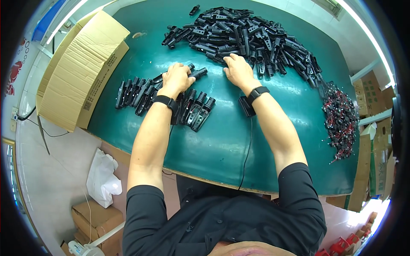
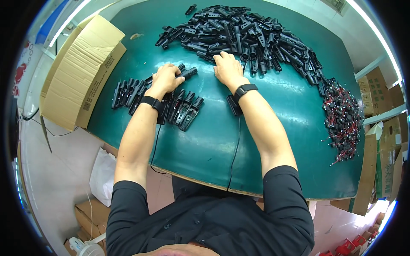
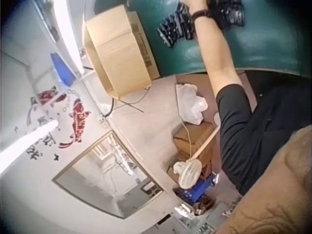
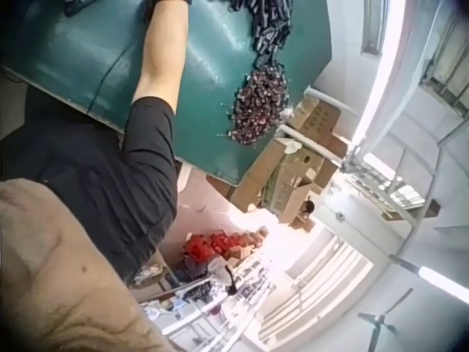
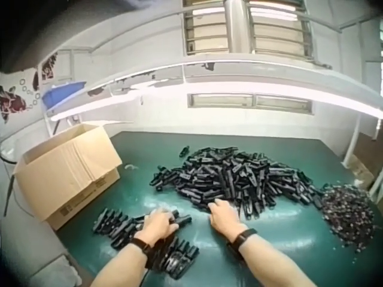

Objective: The person picks up a black plastic housing and a small electronic component with wires, threads the wires through, and snaps a small cap onto the end. After pressing the pieces together, they place the finished unit on the table and reach for another housing.

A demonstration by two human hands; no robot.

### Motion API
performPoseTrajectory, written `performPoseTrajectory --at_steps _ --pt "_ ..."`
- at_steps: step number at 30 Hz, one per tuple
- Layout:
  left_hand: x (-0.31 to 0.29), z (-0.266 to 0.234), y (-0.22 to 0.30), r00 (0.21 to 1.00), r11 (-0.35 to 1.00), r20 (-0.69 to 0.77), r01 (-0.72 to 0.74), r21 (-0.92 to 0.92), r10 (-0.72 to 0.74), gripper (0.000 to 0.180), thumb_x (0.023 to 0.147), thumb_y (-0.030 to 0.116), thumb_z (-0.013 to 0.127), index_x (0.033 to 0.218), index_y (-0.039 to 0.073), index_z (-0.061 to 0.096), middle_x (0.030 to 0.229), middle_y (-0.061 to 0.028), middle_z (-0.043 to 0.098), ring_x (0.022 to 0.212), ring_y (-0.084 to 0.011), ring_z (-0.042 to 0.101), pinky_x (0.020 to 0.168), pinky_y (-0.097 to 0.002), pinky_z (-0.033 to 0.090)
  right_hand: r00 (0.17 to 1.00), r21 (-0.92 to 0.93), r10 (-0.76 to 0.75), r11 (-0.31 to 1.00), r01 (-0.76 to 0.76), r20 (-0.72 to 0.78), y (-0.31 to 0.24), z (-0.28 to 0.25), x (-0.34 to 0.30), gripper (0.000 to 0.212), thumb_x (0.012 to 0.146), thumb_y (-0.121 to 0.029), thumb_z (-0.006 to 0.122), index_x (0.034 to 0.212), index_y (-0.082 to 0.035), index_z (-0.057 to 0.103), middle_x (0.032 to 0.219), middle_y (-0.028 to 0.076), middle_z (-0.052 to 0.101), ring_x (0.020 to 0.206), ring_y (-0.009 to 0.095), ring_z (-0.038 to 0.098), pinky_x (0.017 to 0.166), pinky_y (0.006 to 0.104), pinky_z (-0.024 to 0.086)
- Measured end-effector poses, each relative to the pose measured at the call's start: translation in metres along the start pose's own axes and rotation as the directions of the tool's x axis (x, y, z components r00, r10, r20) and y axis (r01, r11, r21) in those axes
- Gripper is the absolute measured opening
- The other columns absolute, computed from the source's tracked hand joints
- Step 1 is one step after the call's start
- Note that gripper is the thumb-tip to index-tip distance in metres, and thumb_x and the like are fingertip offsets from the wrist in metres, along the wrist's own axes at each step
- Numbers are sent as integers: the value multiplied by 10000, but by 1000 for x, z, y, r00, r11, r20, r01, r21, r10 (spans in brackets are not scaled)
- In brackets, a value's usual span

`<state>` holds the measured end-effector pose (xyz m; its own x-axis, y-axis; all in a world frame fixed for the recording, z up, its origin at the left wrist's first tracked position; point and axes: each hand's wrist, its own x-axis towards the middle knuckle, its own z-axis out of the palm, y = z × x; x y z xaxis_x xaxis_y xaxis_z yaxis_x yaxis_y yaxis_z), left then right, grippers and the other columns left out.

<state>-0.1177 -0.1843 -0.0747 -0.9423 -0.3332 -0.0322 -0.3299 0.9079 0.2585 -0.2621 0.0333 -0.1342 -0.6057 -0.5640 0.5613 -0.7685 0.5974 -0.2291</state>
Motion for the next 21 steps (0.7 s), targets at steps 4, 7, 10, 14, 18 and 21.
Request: performPoseTrajectory --at_steps 4,7,10,14,18,21 --pt "-1 -6 2 997 1000 73 -24 -8 24 400 865 365 845 1193 148 776 1405 -108 637 1364 -331 543 1143 -521 421 968 -81 103 993 -86 229 0 1 0 248 908 -179 735 1135 -79 740 1126 167 706 1091 383 669 947 475 553" --pt "-11 3 5 943 976 -251 -203 79 217 425 867 355 839 1207 114 758 1409 -149 641 1335 -338 574 1105 -532 456 973 7 99 995 -103 209 -2 -32 -29 206 894 -174 738 1066 -61 736 1065 160 704 1034 382 672 903 477 554" --pt "-44 -19 35 890 879 -288 -421 -226 353 435 884 300 827 1205 26 720 1261 -183 710 1210 -334 669 1021 -454 530 963 136 175 969 -205 206 -6 -83 -79 180 888 -175 737 1011 -44 733 1004 160 704 970 374 683 855 468 558" --pt "-139 -15 93 940 733 33 -243 -636 340 375 936 224 813 1196 -19 692 1127 -165 751 985 -217 742 880 -323 573 974 427 213 875 -226 79 -27 -153 -156 160 870 -142 758 967 -21 718 932 167 700 848 351 692 750 433 566" --pt "-190 58 134 921 504 97 -116 -856 377 397 996 223 772 1285 -6 624 1141 -128 744 975 -201 740 824 -301 579 949 550 314 796 -255 -14 -67 -209 -222 233 834 -86 804 1039 -26 713 967 142 701 863 336 700 738 412 580" --pt "-221 79 161 932 293 130 26 -956 339 386 1035 212 724 1331 10 582 1135 -104 729 980 -201 740 798 -293 582 947 482 284 857 -182 -149 -85 -225 -258 282 834 -90 818 1087 -34 707 995 129 706 894 330 711 756 409 589"
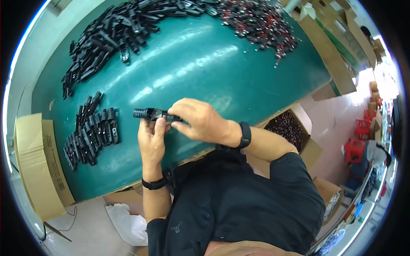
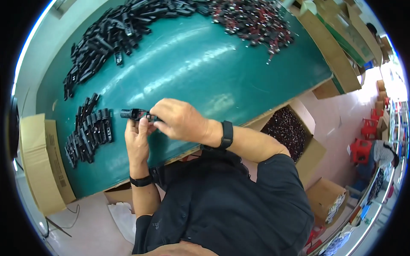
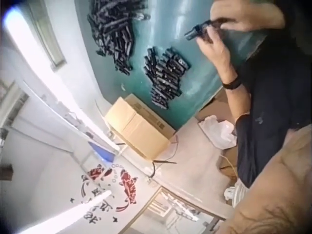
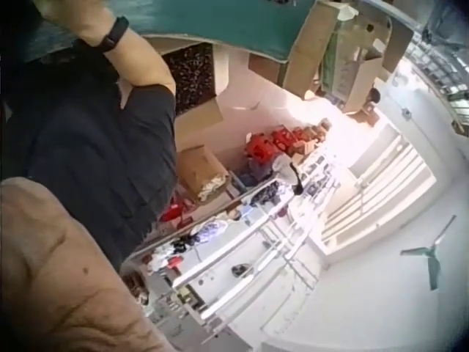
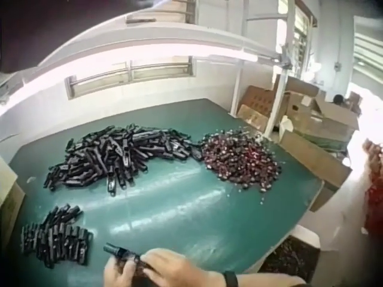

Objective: The person picks up a black plastic housing and a small electronic component with wires, threads the wires through, and snaps a small cap onto the end. After pressing the pieces together, they place the finished unit on the table and reach for another housing.

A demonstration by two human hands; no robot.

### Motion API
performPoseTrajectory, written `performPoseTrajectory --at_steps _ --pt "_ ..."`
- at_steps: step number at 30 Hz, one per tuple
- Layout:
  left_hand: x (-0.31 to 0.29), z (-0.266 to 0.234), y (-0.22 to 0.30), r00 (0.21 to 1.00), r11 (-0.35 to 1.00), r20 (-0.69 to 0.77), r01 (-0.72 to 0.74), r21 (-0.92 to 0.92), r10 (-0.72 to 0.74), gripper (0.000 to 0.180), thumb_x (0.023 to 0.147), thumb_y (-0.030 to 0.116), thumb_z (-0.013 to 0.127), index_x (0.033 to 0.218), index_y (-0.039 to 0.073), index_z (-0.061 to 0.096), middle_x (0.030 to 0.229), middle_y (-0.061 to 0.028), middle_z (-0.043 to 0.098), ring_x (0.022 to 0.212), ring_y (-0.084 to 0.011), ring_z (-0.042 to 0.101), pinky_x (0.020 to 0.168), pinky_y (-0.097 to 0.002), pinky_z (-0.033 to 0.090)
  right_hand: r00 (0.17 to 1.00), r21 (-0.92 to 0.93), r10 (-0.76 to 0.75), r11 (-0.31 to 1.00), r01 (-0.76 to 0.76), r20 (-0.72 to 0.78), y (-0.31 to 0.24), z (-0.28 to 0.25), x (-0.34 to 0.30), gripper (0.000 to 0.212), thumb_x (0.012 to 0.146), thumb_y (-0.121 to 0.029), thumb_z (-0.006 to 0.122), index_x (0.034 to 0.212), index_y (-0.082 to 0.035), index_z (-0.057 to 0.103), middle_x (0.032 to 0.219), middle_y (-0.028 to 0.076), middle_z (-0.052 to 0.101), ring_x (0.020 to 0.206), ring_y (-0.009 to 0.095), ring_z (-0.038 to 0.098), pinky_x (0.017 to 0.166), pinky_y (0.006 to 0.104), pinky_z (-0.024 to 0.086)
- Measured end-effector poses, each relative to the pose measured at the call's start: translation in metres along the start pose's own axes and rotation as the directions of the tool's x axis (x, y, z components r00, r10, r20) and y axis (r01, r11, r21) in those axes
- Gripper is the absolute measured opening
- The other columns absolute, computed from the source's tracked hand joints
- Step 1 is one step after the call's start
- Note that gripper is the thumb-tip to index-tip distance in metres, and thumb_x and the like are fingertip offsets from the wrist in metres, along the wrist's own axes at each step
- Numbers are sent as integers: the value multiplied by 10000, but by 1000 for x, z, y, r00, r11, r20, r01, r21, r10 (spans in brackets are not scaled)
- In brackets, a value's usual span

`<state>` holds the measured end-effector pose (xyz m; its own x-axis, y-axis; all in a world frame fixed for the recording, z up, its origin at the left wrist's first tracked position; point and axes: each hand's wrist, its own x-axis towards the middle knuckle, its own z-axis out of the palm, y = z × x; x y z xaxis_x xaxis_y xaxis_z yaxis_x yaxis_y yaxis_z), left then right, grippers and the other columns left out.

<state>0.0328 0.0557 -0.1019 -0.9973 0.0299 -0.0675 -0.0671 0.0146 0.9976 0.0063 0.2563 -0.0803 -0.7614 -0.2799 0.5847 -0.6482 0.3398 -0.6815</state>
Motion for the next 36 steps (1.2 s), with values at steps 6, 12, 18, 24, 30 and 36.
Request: performPoseTrajectory --at_steps 6,12,18,24,30,36 --pt "-16 40 6 976 864 -47 167 -475 -214 283 1111 190 578 1347 36 557 1105 -83 688 890 -165 720 724 -273 581 997 20 -50 999 49 59 -5 -31 -39 329 848 -107 830 1144 -53 696 1038 119 718 940 321 725 794 413 602" --pt "-33 -4 1 977 930 -149 89 -357 -151 283 1124 180 502 1364 36 546 1094 -92 677 776 -137 668 641 -259 543 962 -621 142 739 -260 -233 141 -189 -46 263 916 -242 763 1107 -61 752 1093 135 727 1001 341 712 866 430 588" --pt "-43 -16 -26 985 959 -152 42 -279 -87 299 1106 149 480 1377 35 536 1088 -92 656 695 -119 584 573 -254 449 816 -821 507 317 -475 -277 177 -255 -34 253 948 -244 712 1146 -93 758 1203 147 705 1094 349 700 939 463 573" --pt "-46 -17 -33 988 951 -154 -23 -309 -26 327 1108 168 475 1395 24 533 1064 -96 665 674 -113 569 568 -247 441 779 -806 580 328 -492 -240 184 -263 -33 240 956 -214 695 1159 -103 755 1111 138 734 1006 354 717 881 458 578" --pt "-47 -19 -34 989 958 -142 -15 -287 -27 384 1101 179 458 1443 13 513 1022 -98 667 681 -112 562 577 -247 440 784 -537 607 620 -571 -132 159 -239 -36 219 951 -164 721 1149 -76 748 912 66 737 790 198 698 755 338 564" --pt "-48 -17 -34 988 964 -156 -35 -262 -6 365 1106 178 461 1420 4 528 1000 -92 671 665 -103 560 561 -243 436 807 -159 589 800 -579 27 130 -196 -21 172 968 -132 733 1110 -36 750 899 18 720 785 89 634 728 258 533"
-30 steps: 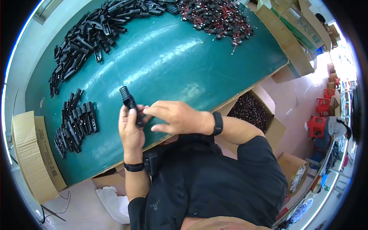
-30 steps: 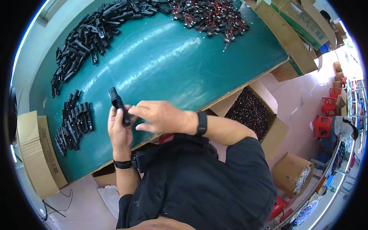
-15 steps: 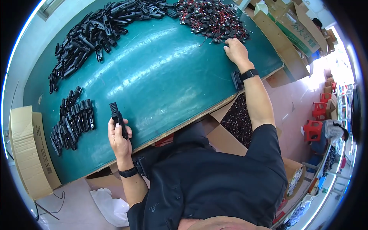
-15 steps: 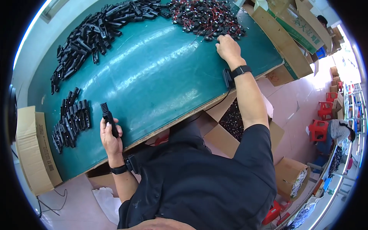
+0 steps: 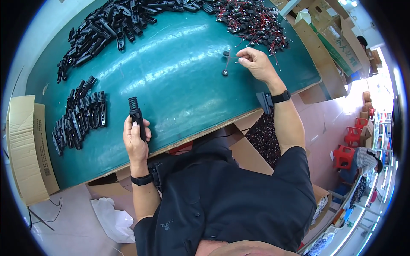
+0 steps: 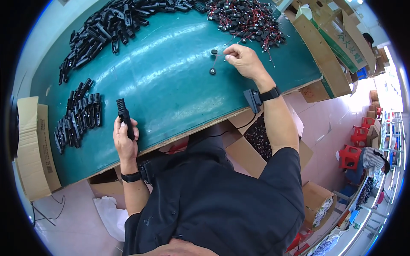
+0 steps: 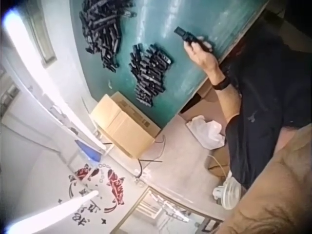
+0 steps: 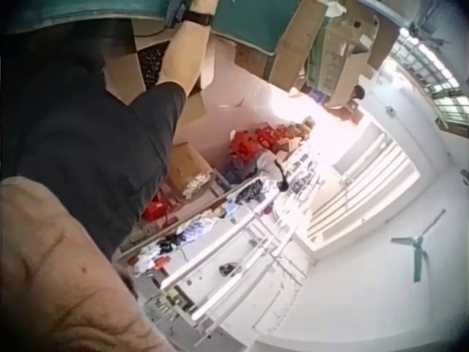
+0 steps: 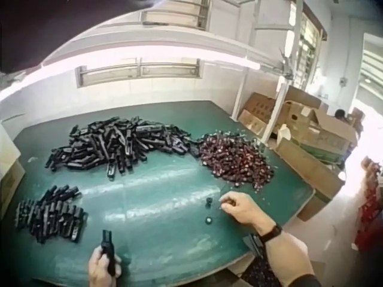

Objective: The person picks up a black plastic housing and a small electronic component with wires, threads the wires through, and snaps a small cap onto the end. After pressing the pieces together, they place the finished unit on the table and reach for another housing.

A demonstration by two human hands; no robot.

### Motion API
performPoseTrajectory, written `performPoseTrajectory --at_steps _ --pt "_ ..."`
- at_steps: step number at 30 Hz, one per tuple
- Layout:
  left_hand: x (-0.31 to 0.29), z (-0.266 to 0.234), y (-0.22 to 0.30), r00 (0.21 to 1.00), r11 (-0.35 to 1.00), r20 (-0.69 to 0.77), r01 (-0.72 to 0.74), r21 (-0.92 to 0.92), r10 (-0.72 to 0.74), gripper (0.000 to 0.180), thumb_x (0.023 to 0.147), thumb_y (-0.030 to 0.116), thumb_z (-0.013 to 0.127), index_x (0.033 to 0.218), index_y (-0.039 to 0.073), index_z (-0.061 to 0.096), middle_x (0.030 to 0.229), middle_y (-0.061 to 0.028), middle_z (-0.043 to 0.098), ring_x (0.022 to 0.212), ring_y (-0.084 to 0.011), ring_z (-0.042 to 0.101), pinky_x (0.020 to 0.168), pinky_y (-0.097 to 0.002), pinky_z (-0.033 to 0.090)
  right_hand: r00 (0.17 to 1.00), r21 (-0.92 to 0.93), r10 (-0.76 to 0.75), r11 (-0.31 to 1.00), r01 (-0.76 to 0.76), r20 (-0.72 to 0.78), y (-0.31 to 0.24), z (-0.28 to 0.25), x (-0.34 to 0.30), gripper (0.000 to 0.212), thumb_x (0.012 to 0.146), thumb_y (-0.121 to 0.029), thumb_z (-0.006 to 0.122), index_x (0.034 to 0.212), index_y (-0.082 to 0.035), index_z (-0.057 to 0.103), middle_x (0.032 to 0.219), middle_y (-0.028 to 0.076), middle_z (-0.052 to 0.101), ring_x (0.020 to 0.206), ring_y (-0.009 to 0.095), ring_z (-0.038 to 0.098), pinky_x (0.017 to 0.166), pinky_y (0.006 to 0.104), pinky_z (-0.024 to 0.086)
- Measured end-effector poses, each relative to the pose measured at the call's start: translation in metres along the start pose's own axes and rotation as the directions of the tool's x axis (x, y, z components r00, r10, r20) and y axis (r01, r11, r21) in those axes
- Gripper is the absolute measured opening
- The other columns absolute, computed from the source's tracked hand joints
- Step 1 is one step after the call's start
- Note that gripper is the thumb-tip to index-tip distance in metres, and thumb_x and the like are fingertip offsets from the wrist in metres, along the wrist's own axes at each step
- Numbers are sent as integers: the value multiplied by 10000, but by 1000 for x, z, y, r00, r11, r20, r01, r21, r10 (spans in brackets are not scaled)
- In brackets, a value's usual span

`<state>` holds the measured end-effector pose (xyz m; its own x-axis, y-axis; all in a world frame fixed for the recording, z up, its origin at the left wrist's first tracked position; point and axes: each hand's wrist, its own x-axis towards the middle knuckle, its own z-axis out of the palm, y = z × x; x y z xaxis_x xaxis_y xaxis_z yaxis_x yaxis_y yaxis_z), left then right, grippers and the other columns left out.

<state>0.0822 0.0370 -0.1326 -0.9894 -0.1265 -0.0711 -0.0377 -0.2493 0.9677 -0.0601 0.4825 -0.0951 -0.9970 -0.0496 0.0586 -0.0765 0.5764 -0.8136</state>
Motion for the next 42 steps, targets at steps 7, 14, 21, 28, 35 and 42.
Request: performPoseTrajectory --at_steps 7,14,21,28,35,42 --pt "-1 3 0 999 999 -6 -34 22 34 339 1116 188 467 1383 -5 548 976 -79 673 656 -87 566 542 -234 438 998 -122 -65 990 64 -3 -19 53 9 159 991 -113 726 1117 -19 749 922 -3 719 802 48 618 723 238 534" --pt "-2 3 -2 999 998 24 -29 59 28 340 1116 194 469 1389 3 536 989 -73 664 671 -88 559 553 -234 430 987 -35 -144 989 142 -71 -33 68 18 207 978 -162 722 1135 -31 758 901 93 764 790 150 711 720 313 575" --pt "-1 3 -1 999 998 24 -39 48 37 341 1114 196 478 1389 5 547 980 -72 672 672 -79 562 560 -224 436 961 -201 -270 940 277 60 -45 78 38 231 979 -97 706 1201 -52 750 1003 70 757 874 208 719 789 321 578" --pt "-3 1 -1 997 998 43 -62 27 61 343 1096 164 508 1393 -3 547 1000 -77 673 674 -73 557 565 -216 433 791 -306 -576 730 612 208 -41 100 55 282 920 -54 710 1198 -71 753 998 108 730 917 306 716 825 373 573" --pt "-6 5 -4 995 995 -22 -94 -29 93 305 1065 88 540 1355 -4 561 1047 -75 660 721 -75 551 574 -229 438 821 -255 -541 780 571 182 -64 97 26 212 912 -54 725 1120 -48 763 921 87 680 779 218 665 731 338 545" --pt "-4 5 -4 970 940 55 -242 238 236 413 932 69 783 1304 34 608 1059 -25 656 825 -86 593 758 -239 504 914 46 -384 923 382 131 -100 116 -28 158 958 -57 713 1107 -14 748 911 52 654 754 115 618 688 283 506"
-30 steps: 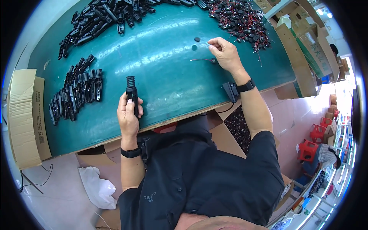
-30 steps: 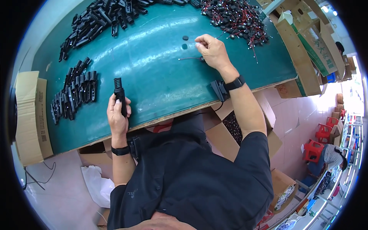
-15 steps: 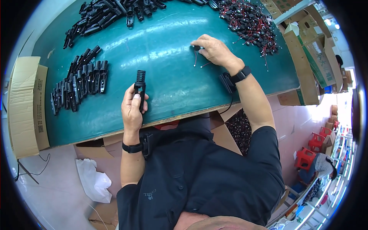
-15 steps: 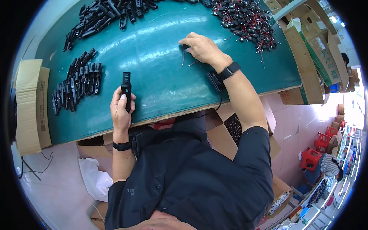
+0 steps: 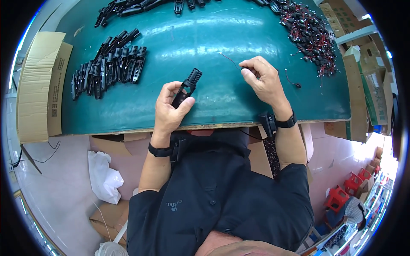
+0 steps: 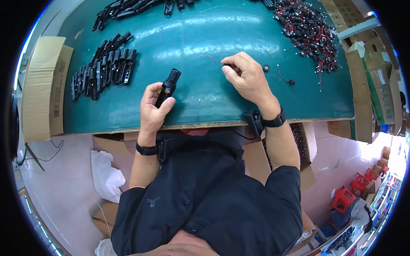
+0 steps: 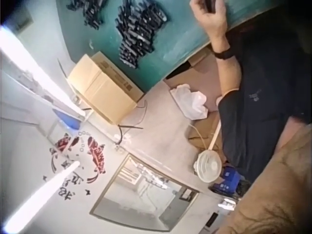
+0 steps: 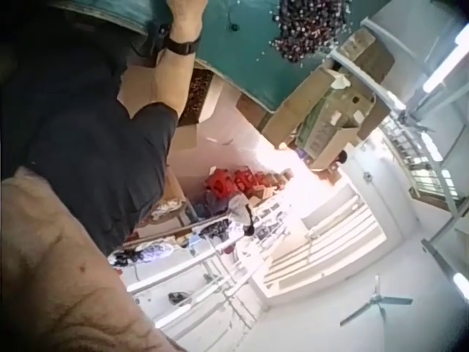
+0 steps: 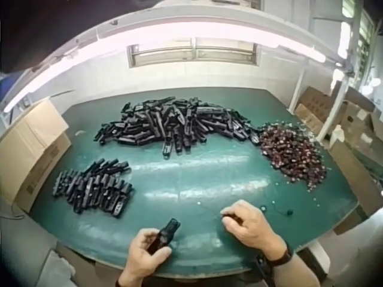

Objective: The person picks up a black plastic housing and a small electronic component with wires, threads the wires through, and snaps a small cap onto the end. After pressing the pieces together, they place the finished unit on the table and reach for another housing.

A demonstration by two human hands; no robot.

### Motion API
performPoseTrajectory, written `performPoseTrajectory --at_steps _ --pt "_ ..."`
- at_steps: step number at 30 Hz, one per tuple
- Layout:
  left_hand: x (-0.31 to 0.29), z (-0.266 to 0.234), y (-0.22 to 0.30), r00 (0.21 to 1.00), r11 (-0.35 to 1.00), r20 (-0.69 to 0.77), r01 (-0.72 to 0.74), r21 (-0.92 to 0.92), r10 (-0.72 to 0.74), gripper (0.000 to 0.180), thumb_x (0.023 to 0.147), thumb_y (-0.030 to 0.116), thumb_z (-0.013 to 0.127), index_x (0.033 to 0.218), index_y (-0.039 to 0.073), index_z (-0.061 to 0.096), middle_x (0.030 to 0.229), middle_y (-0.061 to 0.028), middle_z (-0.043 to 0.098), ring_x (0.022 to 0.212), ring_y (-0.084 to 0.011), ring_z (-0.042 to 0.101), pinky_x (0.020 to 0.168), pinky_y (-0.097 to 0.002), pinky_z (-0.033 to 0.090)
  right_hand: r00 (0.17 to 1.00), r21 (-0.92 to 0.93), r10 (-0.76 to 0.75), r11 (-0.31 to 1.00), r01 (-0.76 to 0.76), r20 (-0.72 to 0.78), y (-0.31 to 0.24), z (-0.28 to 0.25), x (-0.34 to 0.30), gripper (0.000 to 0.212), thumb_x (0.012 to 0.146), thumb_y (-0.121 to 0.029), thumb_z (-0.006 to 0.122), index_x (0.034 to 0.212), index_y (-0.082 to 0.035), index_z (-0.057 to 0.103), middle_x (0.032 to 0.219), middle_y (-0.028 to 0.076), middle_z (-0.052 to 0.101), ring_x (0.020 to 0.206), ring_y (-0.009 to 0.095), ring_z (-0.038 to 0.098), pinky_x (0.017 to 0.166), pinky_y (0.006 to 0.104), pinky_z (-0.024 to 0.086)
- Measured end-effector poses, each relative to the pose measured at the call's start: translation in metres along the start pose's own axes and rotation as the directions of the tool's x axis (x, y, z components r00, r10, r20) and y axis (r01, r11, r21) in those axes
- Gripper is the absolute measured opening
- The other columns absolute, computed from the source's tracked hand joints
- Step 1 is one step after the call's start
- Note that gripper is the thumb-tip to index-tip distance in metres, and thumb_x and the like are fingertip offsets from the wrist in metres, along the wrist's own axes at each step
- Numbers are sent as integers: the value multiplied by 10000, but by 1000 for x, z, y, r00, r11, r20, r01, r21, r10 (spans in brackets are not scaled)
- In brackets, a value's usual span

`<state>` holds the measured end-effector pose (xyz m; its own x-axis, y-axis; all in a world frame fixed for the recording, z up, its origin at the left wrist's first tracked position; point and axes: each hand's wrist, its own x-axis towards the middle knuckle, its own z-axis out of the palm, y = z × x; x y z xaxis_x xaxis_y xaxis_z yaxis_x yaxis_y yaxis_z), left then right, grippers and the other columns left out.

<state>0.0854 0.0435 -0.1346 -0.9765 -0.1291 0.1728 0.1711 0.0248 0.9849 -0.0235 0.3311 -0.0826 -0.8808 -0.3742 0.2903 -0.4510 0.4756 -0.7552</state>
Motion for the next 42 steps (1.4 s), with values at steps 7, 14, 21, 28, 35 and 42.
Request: performPoseTrajectory --at_steps 7,14,21,28,35,42 --pt "-4 1 6 994 993 -7 109 51 -108 451 863 69 863 1266 17 667 1095 -22 672 966 -93 618 877 -252 500 996 72 -76 995 72 55 -12 -1 -11 210 943 -22 731 1152 0 731 965 68 690 807 137 661 722 282 530" --pt "-2 -1 10 998 978 60 -17 209 5 456 835 52 868 1265 10 721 1111 -51 688 991 -132 636 894 -275 506 993 65 -109 992 111 -33 -30 -15 -12 247 893 22 766 1137 7 735 988 90 715 821 159 682 741 289 561" --pt "-1 -1 10 991 974 132 -37 224 7 468 845 42 860 1288 -7 715 1155 -71 685 1044 -167 636 965 -298 497 972 30 -226 973 228 -63 -31 -25 -14 281 843 61 787 1115 8 744 1012 105 731 811 174 693 721 291 568" --pt "0 -2 9 979 966 199 -91 243 42 515 810 64 898 1297 28 734 1144 -79 687 1032 -175 646 912 -294 512 954 -10 -296 955 296 -46 -41 -35 -20 310 827 55 798 1124 -8 734 1022 121 726 816 217 707 704 319 578" --pt "-1 -2 8 978 981 207 -52 186 13 528 807 42 901 1306 20 730 1179 -82 660 1070 -173 631 939 -291 507 909 -78 -415 907 413 -19 -45 -35 -22 349 790 28 829 1117 -23 716 1001 122 707 805 273 700 686 356 577" --pt "-1 -2 9 975 985 221 -32 167 -6 541 794 15 906 1306 15 729 1199 -85 643 1081 -173 625 956 -288 507 899 -53 -437 898 436 0 -44 -22 -26 352 771 15 833 1093 -30 698 988 107 691 807 287 698 677 371 571"
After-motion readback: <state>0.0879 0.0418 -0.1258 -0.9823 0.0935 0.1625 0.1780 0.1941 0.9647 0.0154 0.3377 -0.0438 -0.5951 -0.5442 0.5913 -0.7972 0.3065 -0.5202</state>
